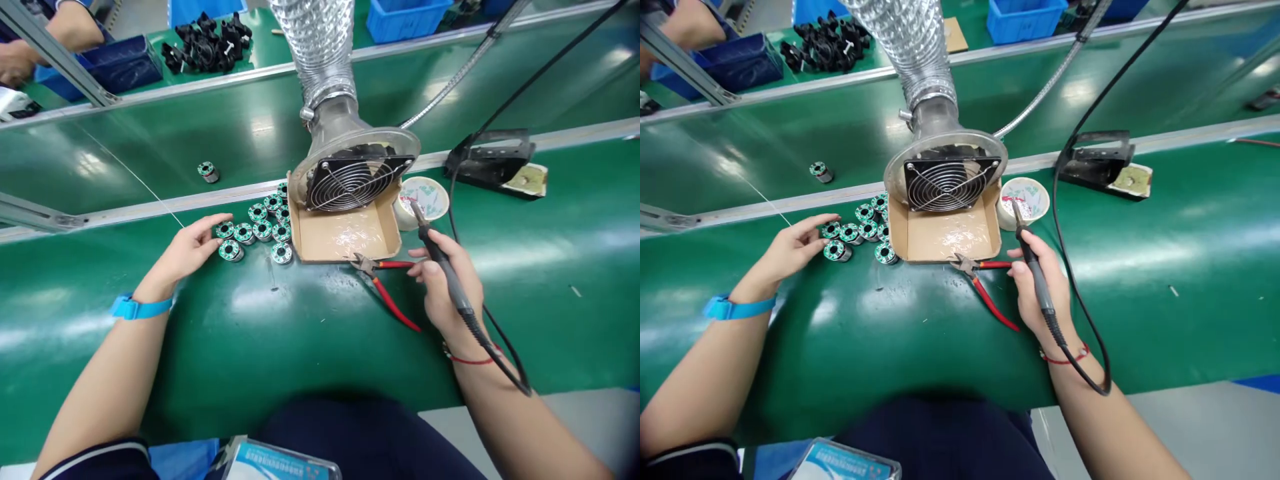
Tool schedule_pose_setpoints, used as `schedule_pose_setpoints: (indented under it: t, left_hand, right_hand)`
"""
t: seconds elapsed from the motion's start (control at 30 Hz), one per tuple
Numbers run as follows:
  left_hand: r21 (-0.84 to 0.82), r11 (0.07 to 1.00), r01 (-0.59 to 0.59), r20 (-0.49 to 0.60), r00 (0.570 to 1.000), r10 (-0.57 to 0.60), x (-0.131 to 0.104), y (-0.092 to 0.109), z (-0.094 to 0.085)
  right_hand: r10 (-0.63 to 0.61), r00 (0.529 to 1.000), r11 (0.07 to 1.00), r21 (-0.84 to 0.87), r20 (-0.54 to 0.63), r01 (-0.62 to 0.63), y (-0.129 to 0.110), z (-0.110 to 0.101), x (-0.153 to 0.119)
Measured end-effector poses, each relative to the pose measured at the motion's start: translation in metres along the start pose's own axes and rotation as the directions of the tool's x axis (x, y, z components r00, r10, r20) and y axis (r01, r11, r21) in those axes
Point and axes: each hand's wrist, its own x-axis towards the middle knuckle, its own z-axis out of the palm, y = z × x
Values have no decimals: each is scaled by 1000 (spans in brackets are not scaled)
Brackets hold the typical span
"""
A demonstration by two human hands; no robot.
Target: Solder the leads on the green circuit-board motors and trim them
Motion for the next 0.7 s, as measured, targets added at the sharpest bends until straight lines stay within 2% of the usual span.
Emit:
schedule_pose_setpoints:
  t: [0.1, 0.23, 0.3, 0.37, 0.43, 0.53, 0.6, 0.7]
  left_hand:
    - [161, 985, -63, -38, 997, 70, 3, 0, -3]
    - [351, 935, 47, -101, 995, -12, -17, -2, -12]
    - [374, 925, 66, -74, 996, -41, -35, -4, -14]
    - [308, 949, 64, 12, 997, -72, -53, -5, -11]
    - [186, 976, 110, 90, 988, -128, -68, -5, -1]
    - [62, 979, 193, 109, 974, -199, -83, 2, 17]
    - [95, 977, 191, 104, 974, -200, -89, 10, 27]
    - [176, 978, 112, 164, 976, -142, -93, 22, 37]
  right_hand:
    - [5, 999, 1000, -30, -40, -6, -2, -1, -6]
    - [-41, 986, 998, -46, -161, 34, -12, -4, -15]
    - [-103, 970, 991, -102, -220, 82, -21, -6, -19]
    - [-159, 955, 981, -149, -249, 125, -29, -8, -23]
    - [-196, 953, 972, -171, -229, 159, -37, -8, -26]
    - [-273, 951, 955, -163, -144, 249, -47, -8, -29]
    - [-326, 940, 941, -126, -100, 313, -54, -8, -31]
    - [-341, 938, 938, -76, -56, 337, -63, -8, -35]
